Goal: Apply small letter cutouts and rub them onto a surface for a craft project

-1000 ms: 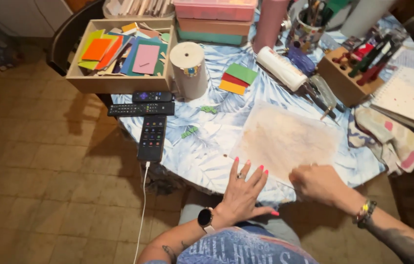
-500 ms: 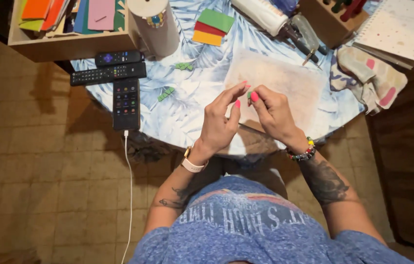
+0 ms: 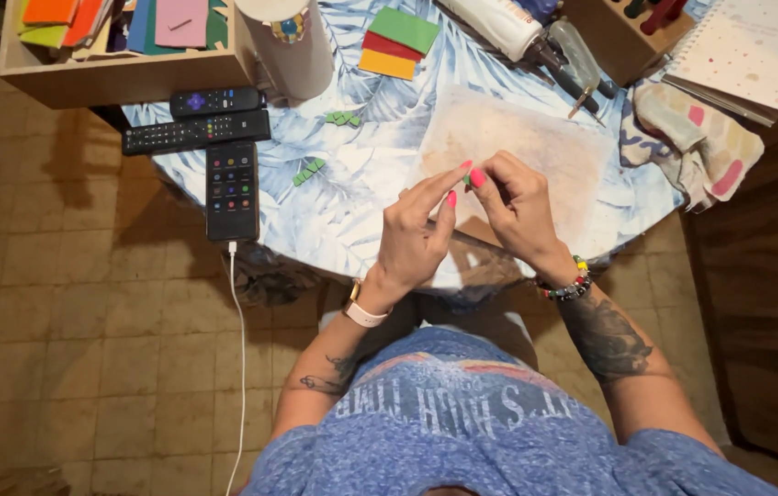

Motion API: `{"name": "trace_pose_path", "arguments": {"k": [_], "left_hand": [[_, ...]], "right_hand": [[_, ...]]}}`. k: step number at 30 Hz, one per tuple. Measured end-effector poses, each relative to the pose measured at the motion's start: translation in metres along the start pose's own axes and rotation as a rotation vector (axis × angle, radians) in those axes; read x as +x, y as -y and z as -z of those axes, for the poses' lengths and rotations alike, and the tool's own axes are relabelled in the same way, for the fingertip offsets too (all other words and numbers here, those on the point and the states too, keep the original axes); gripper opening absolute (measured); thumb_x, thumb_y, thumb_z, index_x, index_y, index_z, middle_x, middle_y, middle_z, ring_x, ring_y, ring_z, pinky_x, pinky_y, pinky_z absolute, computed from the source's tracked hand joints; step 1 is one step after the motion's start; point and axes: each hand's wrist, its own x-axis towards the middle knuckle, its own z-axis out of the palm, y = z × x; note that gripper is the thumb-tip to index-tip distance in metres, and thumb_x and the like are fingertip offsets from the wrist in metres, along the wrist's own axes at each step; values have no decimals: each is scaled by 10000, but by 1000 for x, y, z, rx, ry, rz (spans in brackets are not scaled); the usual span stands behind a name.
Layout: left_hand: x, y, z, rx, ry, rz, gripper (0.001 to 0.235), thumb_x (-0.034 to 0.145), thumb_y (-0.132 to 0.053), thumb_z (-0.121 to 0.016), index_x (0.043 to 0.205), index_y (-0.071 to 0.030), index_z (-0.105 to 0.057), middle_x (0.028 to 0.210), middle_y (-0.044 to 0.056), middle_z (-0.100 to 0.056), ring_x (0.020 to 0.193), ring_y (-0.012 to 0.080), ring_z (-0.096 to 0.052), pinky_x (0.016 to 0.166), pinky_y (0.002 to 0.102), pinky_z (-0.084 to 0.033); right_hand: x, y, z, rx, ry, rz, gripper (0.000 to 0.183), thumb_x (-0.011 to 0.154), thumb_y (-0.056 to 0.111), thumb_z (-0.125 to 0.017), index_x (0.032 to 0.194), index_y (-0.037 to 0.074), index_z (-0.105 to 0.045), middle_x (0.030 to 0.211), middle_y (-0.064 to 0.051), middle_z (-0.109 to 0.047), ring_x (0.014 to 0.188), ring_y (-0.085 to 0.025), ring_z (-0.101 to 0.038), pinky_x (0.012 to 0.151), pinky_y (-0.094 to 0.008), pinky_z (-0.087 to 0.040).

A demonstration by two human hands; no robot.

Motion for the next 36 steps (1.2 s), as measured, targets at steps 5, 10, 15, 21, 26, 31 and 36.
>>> {"name": "trace_pose_path", "arguments": {"k": [5,10,15,21,26,31,36], "left_hand": [[-4,-1,-1,11,-59,-85,226,809,-53,-523,1027,-64,-585,957,95,-616,915,266,-602,784,326,-479],[-4,3,0,28,-90,-100,266,758,-59,-610,1023,-64,-580,948,83,-618,910,256,-604,766,324,-487],[-4,9,-3,31,-104,-150,251,730,-79,-651,973,-45,-600,884,108,-626,887,289,-607,714,334,-501],[-5,7,-3,34,-125,-154,220,718,-58,-656,933,-40,-611,843,104,-634,867,288,-616,672,330,-511],[-7,8,-2,60,-128,-147,227,725,-77,-650,948,-64,-611,854,84,-636,882,277,-613,660,326,-512],[-9,10,-4,84,-112,-134,218,733,-92,-643,947,-69,-612,869,79,-640,902,268,-609,680,309,-508],[-23,9,-11,219,-40,-187,304,722,-114,-654,983,19,-574,864,187,-613,845,347,-604,707,379,-502]], "right_hand": [[-5,-9,0,119,-15,-94,258,911,152,-480,679,52,-532,560,-40,-448,515,-82,-389,495,-209,-357],[-3,-5,3,94,16,-73,255,891,135,-528,654,44,-522,538,-51,-449,484,-91,-390,463,-212,-340],[-3,-6,0,38,12,-23,265,889,121,-540,643,36,-493,537,-72,-425,480,-122,-397,457,-236,-332],[-5,-7,-1,44,23,-26,274,898,129,-524,640,42,-488,517,-71,-418,465,-115,-391,453,-233,-333],[-7,-6,2,111,117,-134,335,933,191,-421,625,78,-489,457,-2,-414,454,-77,-329,444,-206,-328],[-4,-7,9,128,260,-149,313,911,196,-441,620,90,-488,445,10,-405,472,-51,-333,448,-202,-316],[-7,-10,20,-63,351,-60,169,851,120,-494,711,38,-541,514,-148,-456,460,-173,-403,450,-309,-352]]}}
